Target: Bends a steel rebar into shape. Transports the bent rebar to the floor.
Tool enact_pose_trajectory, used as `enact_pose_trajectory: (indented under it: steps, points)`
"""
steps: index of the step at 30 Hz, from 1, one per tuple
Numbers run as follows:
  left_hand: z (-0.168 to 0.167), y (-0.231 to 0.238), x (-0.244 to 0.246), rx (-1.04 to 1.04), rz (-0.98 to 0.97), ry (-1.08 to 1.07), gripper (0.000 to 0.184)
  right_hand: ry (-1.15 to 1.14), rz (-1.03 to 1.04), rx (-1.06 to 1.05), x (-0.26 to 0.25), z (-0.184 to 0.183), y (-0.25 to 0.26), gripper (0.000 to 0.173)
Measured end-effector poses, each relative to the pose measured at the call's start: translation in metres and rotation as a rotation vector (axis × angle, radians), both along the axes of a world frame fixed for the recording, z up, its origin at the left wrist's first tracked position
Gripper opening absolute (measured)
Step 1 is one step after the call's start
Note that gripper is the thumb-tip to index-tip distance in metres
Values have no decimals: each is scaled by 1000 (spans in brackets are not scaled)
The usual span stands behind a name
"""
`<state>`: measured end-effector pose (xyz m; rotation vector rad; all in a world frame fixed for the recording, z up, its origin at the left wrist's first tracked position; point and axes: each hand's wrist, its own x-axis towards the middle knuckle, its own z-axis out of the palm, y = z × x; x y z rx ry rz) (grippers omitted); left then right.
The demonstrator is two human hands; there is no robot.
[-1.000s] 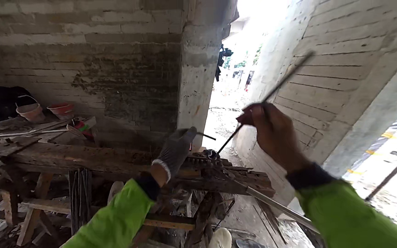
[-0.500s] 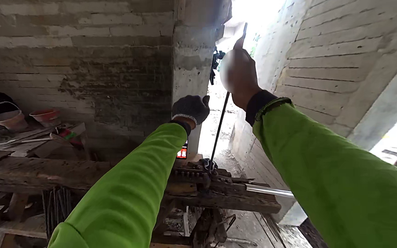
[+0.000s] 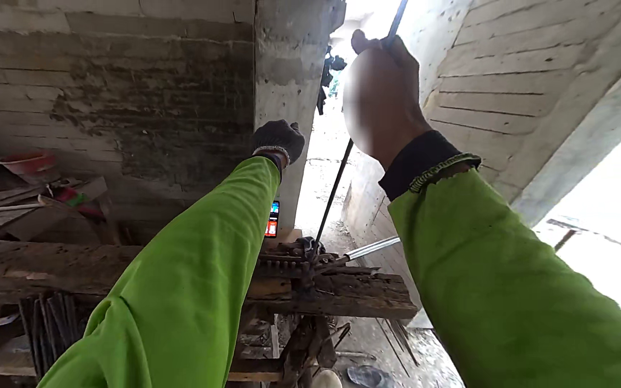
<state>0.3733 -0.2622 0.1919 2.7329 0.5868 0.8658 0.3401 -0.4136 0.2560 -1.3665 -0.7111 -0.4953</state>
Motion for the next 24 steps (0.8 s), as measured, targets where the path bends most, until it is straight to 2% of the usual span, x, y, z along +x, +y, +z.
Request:
enact_pose_trajectory:
  steps: [6,9,12,14,16,18,21,24]
  points:
    - [17,-16,-38,-95,-32,97,59,-5,-40,6,-25,-3,-3,39]
    - [13,-21,-51,-80,-56,75,64,52,0,-65,-13,0,-11,50]
    - [6,-20,-76,-38,-150,-31,61,71,17,-96,-7,4,-7,53]
    - [-3,-13,-96,-166,-307,-198,57,69,14,-57,-18,3,-5,49]
    - [-26,-5,-117,-443,-413,-393,56,60,14,-11,-30,0,-10,44]
    - [-60,7,-146,-619,-420,-383,61,29,6,6,-43,4,-20,42]
    - [-124,17,-201,-629,-411,-238,59,-29,45,95,-76,29,-40,39]
    - [-165,24,-217,-531,-430,-292,49,-32,194,192,-105,40,-69,37]
